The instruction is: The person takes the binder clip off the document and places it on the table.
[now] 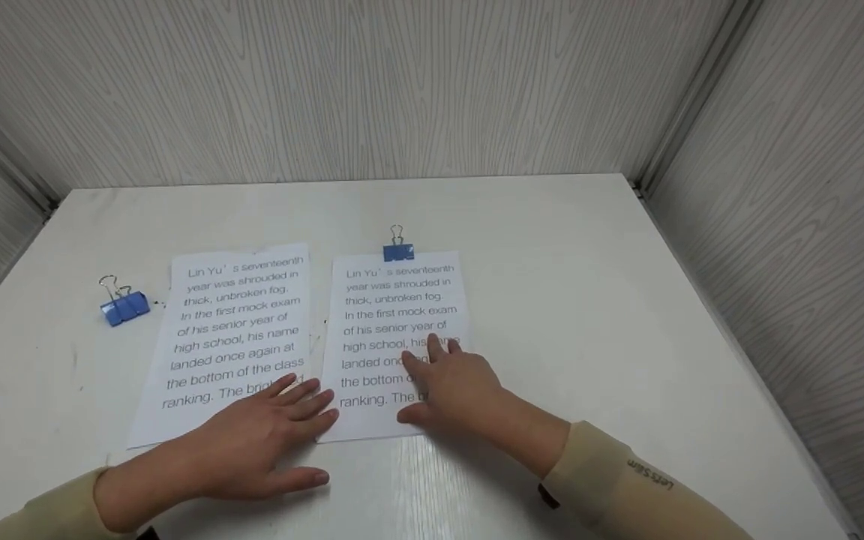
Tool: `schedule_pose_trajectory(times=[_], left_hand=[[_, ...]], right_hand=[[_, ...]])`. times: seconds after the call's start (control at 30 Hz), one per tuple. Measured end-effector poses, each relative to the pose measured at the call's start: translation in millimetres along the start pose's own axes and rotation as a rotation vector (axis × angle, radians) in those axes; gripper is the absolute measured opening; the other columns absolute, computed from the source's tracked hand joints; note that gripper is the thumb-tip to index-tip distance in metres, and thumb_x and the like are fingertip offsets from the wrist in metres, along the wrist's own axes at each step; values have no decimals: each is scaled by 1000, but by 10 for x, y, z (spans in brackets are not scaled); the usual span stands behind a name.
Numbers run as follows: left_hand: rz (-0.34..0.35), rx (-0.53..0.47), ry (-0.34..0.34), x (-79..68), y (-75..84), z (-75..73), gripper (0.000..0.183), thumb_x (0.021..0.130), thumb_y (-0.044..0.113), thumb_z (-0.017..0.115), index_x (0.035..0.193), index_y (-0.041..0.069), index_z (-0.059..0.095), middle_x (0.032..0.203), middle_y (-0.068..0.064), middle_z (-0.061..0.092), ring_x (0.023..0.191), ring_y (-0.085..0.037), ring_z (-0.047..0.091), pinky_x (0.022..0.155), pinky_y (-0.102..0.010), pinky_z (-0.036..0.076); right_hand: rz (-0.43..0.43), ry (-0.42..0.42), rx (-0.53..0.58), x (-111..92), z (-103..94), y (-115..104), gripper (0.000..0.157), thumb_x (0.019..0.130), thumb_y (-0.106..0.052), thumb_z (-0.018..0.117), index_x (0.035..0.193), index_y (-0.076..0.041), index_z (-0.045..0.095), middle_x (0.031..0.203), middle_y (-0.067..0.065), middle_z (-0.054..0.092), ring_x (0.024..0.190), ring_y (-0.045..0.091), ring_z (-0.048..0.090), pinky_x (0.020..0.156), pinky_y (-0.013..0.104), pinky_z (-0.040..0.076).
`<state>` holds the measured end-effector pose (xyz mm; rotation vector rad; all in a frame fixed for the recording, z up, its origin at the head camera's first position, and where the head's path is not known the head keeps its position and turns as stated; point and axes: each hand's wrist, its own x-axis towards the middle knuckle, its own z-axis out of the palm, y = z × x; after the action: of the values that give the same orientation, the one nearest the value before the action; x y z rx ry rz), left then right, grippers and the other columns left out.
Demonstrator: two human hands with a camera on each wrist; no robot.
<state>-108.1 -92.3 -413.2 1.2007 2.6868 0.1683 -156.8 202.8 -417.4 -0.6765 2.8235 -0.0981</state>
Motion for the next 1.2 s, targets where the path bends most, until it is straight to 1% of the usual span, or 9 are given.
schedule_pose_trajectory(times=[0.13, 0.27, 0.4, 0.5, 0.6, 0.73, 0.87, 1.03, 1.2], left_hand=[[16, -1, 19, 18, -35, 9, 79, 103, 70, 46, 150, 9, 62, 158, -13, 53, 152, -33, 42, 129, -53, 21], [13, -23, 94, 142, -122, -53, 74, 104, 69, 46, 147, 11, 64, 153, -12, 59, 146, -32, 50, 128, -57, 22], [-71, -84, 212, 371, -337, -244, 72, 105, 65, 49, 151, 10, 60, 151, -10, 60, 142, -29, 55, 125, -56, 29], [-153, -125, 313, 561, -589, -387, 70, 106, 62, 53, 152, 10, 58, 149, -8, 62, 138, -27, 59, 121, -51, 39], [-237, -167, 372, 734, -847, -466, 69, 105, 59, 56, 153, 10, 57, 149, -7, 62, 138, -28, 59, 117, -46, 44], [-324, -260, 366, 935, -1111, -479, 73, 102, 59, 61, 157, 11, 53, 153, -6, 59, 144, -29, 54, 120, -45, 41], [-360, -349, 348, 1094, -1289, -440, 76, 100, 58, 65, 160, 14, 49, 158, -6, 55, 149, -29, 48, 123, -46, 37], [-382, -405, 324, 1244, -1416, -382, 82, 98, 59, 68, 164, 16, 44, 164, -5, 47, 154, -28, 39, 126, -44, 30], [-379, -435, 280, 1338, -1473, -336, 89, 96, 59, 71, 168, 19, 35, 170, -5, 38, 158, -27, 31, 129, -43, 24]], right_hand=[[10, 4, 12, -9, 15, -15, 81, 92, -58, 77, 161, -24, 50, 164, 20, 42, 147, 46, 44, 108, 59, 50], [10, 6, 9, -40, 16, 3, 81, 92, -57, 77, 160, -24, 50, 163, 21, 43, 146, 47, 46, 107, 60, 51], [9, 16, 9, -60, 10, 13, 80, 92, -56, 77, 160, -23, 51, 162, 21, 45, 145, 48, 47, 105, 60, 52], [5, 19, 14, -59, 12, 7, 80, 92, -56, 78, 160, -22, 52, 162, 22, 45, 144, 49, 48, 104, 59, 53], [6, 14, 21, -53, 22, -9, 80, 92, -55, 78, 160, -22, 51, 162, 22, 45, 145, 48, 47, 105, 59, 52], [3, 8, 13, -56, 29, -35, 80, 92, -55, 78, 160, -22, 51, 162, 23, 45, 144, 49, 47, 101, 57, 55], [-14, 4, 8, -51, 16, -62, 80, 93, -56, 77, 160, -21, 51, 162, 25, 45, 144, 50, 47, 97, 57, 57], [-16, 0, 2, -50, 16, -73, 79, 93, -55, 76, 160, -21, 51, 162, 24, 45, 144, 50, 47, 96, 57, 57], [5, -14, -2, -37, 17, -80, 79, 93, -55, 76, 161, -23, 50, 163, 21, 44, 146, 48, 46, 99, 57, 56]])
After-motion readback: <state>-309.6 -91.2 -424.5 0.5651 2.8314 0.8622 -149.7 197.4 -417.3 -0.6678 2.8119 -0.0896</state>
